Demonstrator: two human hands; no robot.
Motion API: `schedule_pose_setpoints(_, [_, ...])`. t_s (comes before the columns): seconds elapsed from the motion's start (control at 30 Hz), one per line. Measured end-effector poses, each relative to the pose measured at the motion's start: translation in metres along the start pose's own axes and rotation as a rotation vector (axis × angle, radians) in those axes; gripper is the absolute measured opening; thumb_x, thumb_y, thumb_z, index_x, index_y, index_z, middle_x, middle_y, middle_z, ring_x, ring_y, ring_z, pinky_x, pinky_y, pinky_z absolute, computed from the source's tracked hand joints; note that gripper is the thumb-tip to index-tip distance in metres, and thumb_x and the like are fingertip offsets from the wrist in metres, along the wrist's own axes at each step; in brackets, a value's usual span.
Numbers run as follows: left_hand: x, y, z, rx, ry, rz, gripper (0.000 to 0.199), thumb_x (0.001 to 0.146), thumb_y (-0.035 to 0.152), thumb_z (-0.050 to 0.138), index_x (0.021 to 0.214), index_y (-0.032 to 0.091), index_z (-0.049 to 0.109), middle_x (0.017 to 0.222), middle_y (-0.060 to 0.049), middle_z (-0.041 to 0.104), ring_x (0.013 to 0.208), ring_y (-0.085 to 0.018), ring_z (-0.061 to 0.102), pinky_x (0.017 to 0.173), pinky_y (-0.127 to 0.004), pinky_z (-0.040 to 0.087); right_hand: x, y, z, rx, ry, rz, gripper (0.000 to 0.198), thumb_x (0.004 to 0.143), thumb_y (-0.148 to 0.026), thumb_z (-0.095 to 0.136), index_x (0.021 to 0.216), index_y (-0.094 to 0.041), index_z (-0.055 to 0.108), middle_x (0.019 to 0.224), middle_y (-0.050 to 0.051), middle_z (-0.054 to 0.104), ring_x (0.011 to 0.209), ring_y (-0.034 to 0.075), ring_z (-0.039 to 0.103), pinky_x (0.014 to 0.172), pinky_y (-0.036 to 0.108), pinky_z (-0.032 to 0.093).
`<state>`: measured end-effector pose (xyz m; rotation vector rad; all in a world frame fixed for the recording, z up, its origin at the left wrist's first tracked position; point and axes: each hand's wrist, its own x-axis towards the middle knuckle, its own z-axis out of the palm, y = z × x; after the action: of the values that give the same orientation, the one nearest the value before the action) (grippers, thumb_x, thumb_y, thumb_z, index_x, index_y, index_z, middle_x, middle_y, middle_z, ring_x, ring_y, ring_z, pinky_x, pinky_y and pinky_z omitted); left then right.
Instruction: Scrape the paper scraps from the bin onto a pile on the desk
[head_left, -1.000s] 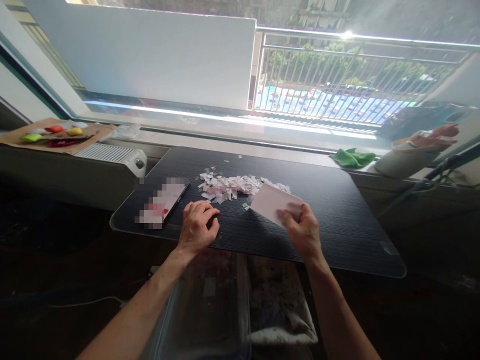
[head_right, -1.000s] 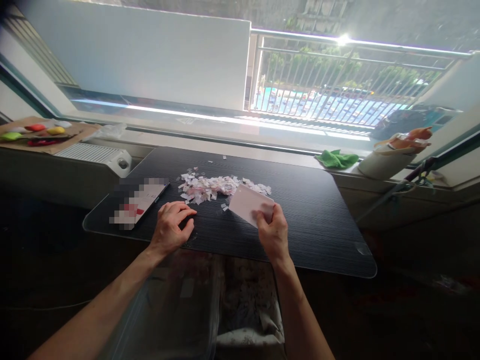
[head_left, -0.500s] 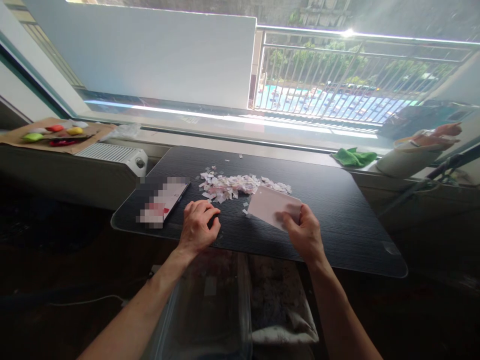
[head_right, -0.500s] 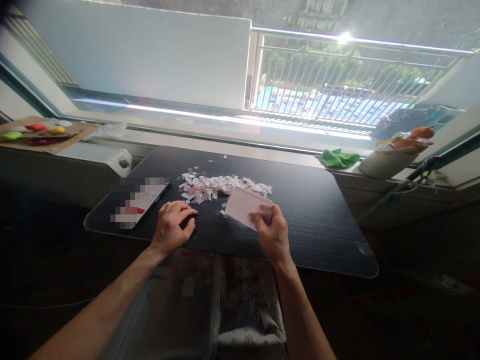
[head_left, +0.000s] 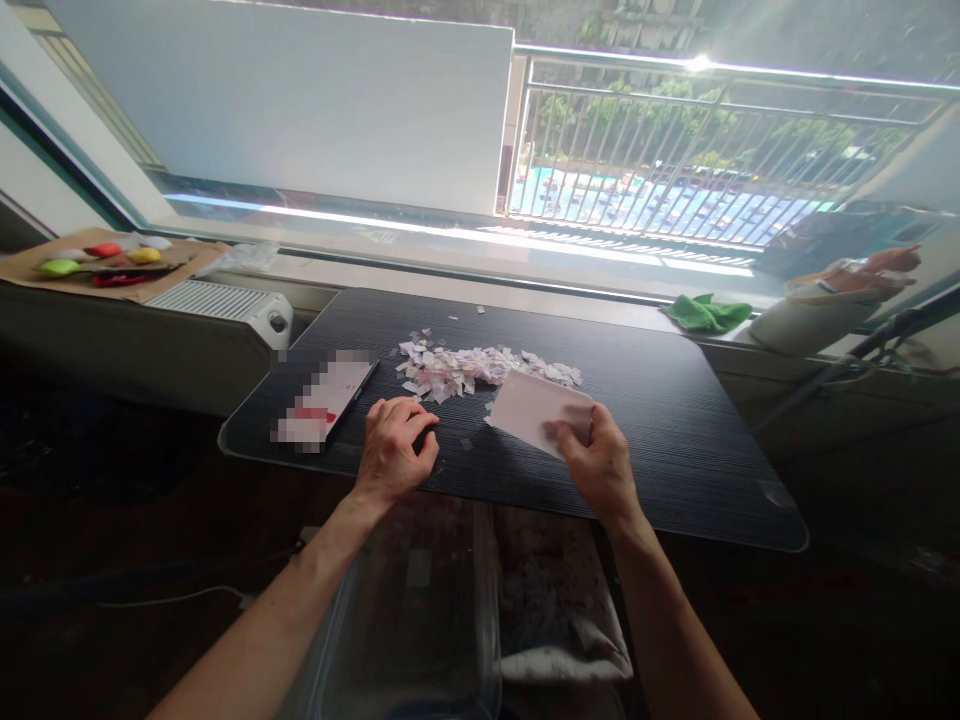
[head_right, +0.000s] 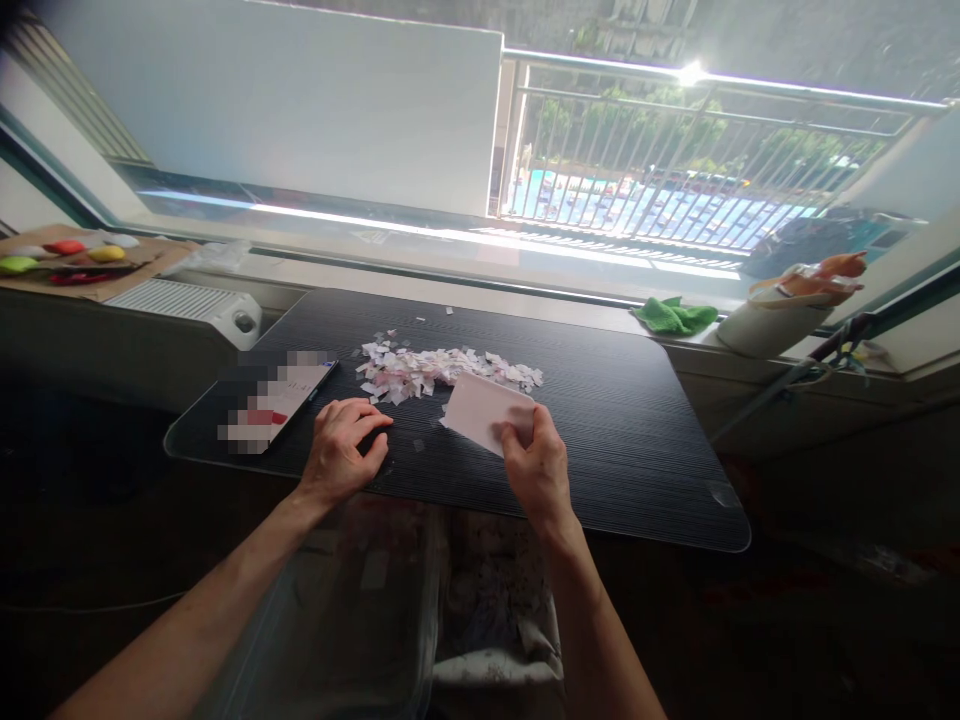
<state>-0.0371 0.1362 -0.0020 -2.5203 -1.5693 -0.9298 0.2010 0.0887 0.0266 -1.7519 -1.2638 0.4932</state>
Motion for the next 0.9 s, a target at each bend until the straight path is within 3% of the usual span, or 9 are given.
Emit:
schedule_pose_setpoints(0.27, [0.0,0.001,0.0,0.006,0.003,0.003,0.016,0.073,0.022,0.047,0.083,0.021,0.06,0.087,-0.002,0.056,0.1,-0.019,0.046,0.096,-0.039,0.024,-0.021,0.011,-0.054,-0.184,0.034,0.093,0.027,0.067,-0.039,0.055,0.084,-0.018,0.054,0.069,0.002,0.06,0.059,0.015,0.055,0.054,0.026,0.043])
schedule_pose_setpoints(0.37, [0.0,0.002,-0.001,0.014,-0.004,0.004,0.016,0.073,0.022,0.047,0.083,0.021,0.06,0.087,-0.002,0.056,0.1,-0.019,0.046,0.096,-0.039,0.024,-0.026,0.012,-0.071,-0.084,-0.083,0.132,0.024,0.066,-0.036,0.058,0.081,-0.018,0.054,0.068,0.001,0.06,0.058,0.014,0.056,0.052,0.024,0.044])
schedule_pose_setpoints(0.57, [0.001,0.0,-0.001,0.021,-0.003,0.013,0.016,0.073,0.022,0.048,0.082,0.021,0.06,0.087,-0.002,0.056,0.098,-0.019,0.047,0.095,-0.039,0.026,-0.008,0.027,-0.065,0.273,-0.122,0.228,0.03,0.063,-0.036,0.063,0.085,-0.018,0.053,0.077,0.001,0.061,0.065,0.015,0.059,0.057,0.025,0.047])
schedule_pose_setpoints(0.73, [0.001,-0.001,-0.001,0.019,0.0,0.019,0.016,0.073,0.022,0.048,0.082,0.02,0.06,0.086,-0.002,0.057,0.098,-0.019,0.047,0.093,-0.038,0.027,0.001,0.042,-0.059,0.382,-0.262,0.347,0.035,0.057,-0.034,0.067,0.085,-0.018,0.054,0.077,0.0,0.063,0.065,0.014,0.059,0.06,0.025,0.048])
schedule_pose_setpoints(0.9, [0.001,-0.001,-0.001,0.016,0.003,0.023,0.016,0.072,0.022,0.047,0.082,0.021,0.06,0.086,-0.002,0.056,0.098,-0.02,0.047,0.092,-0.039,0.028,-0.003,0.042,-0.062,0.398,-0.319,0.367,0.035,0.056,-0.034,0.067,0.085,-0.018,0.055,0.076,0.0,0.064,0.066,0.015,0.059,0.061,0.026,0.047])
